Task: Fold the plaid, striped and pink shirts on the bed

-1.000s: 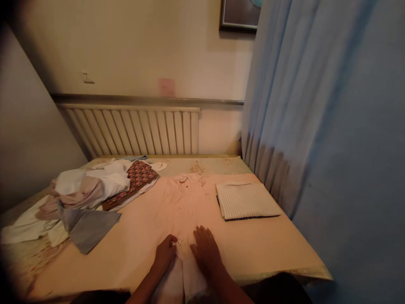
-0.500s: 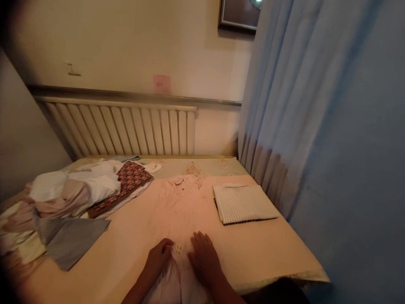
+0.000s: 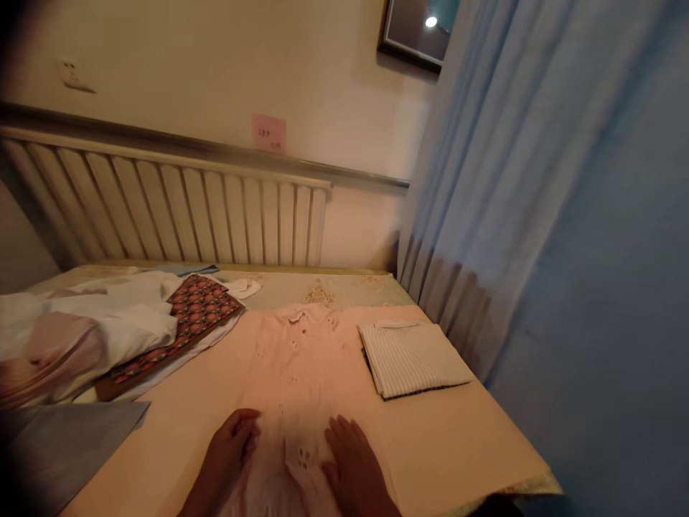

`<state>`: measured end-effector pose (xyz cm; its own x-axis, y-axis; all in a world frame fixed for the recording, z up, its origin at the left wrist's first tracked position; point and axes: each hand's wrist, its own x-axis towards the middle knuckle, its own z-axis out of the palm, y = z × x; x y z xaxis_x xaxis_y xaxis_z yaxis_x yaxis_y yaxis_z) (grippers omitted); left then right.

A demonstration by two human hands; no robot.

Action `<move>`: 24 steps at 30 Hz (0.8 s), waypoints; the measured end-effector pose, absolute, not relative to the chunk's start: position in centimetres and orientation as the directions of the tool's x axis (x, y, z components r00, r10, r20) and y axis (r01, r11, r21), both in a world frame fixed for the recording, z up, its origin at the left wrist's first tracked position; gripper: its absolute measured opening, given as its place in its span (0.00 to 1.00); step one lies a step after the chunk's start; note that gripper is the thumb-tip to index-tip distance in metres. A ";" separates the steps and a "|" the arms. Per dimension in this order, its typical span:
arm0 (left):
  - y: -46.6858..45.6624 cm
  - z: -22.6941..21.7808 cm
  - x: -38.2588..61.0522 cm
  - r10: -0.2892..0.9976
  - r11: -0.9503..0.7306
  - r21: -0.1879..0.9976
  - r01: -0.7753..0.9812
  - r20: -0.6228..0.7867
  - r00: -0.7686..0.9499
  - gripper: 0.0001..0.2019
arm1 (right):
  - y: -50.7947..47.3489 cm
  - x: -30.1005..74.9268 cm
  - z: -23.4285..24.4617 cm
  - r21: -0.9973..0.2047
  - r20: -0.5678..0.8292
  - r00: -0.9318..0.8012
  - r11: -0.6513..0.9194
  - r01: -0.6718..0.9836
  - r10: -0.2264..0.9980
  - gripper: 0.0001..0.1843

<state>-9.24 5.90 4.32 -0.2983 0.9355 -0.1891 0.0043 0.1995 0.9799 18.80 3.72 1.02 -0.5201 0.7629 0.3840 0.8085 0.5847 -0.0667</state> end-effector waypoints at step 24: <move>6.6 3.2 -11.9 0.958 0.180 0.981 -0.068 -0.190 -0.216 0.16 | 3.7 18.5 1.5 0.001 0.415 -0.552 0.606 0.795 0.723 0.25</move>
